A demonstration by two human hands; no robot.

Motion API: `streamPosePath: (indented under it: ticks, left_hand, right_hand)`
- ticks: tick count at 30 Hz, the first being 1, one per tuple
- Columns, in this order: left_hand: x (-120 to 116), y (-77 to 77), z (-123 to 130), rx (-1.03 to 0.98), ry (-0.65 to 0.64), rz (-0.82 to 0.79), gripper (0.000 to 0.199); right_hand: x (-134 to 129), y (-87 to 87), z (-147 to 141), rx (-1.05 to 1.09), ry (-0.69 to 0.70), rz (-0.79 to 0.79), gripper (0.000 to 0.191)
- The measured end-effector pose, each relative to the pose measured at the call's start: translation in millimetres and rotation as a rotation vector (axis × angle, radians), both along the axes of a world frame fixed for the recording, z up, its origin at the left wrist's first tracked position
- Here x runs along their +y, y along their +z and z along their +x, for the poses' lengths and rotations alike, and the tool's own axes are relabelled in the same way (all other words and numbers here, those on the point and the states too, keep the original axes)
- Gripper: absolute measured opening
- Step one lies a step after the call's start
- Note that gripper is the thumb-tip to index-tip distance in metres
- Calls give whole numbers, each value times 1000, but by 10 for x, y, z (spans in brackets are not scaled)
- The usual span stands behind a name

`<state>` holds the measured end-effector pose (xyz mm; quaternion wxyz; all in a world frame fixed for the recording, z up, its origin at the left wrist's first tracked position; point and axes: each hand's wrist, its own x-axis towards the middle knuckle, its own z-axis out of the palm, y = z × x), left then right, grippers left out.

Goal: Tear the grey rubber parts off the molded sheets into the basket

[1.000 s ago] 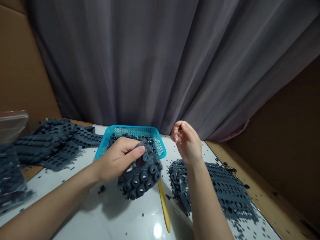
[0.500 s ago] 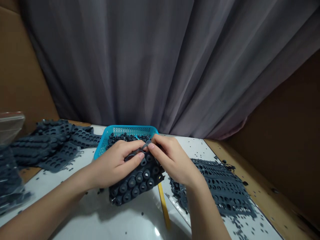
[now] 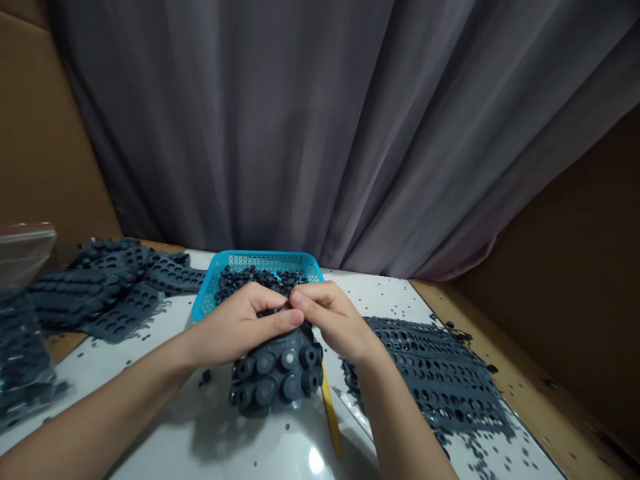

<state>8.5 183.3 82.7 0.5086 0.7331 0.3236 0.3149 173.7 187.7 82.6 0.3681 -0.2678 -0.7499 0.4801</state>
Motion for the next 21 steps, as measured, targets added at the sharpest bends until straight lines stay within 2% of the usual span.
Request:
streamPosePath:
  ticks: [1, 3, 6, 8, 11, 13, 16, 19, 21]
  left_hand:
    - [-3, -26, 39, -101, 7, -76, 36]
    - [-23, -93, 123, -327, 81, -228, 37]
    - [-72, -215, 243, -523, 190, -358, 38]
    - [-86, -292, 294, -494, 131, -305, 40]
    - [-47, -360, 300, -320, 29, -73, 41]
    - [3, -353, 266, -194, 63, 120, 40]
    - [56, -279, 202, -40, 146, 339, 35]
    - [66, -193, 153, 39, 175, 396, 20]
    - [64, -167, 130, 83, 176, 399, 11]
  right_hand:
    - [29, -52, -36, 99, 2, -82, 46]
    - [124, -160, -85, 332, -87, -210, 47]
    - [331, -270, -49, 614, -296, -249, 51]
    - [448, -283, 36, 757, -334, -245, 53]
    - [484, -224, 153, 818, -264, -277, 45]
    - [418, -150, 196, 704, -222, -244, 34]
    - [263, -20, 229, 413, -292, -68, 18]
    - [126, 87, 231, 47, -404, 170, 14]
    - [67, 124, 210, -150, -426, 304, 18]
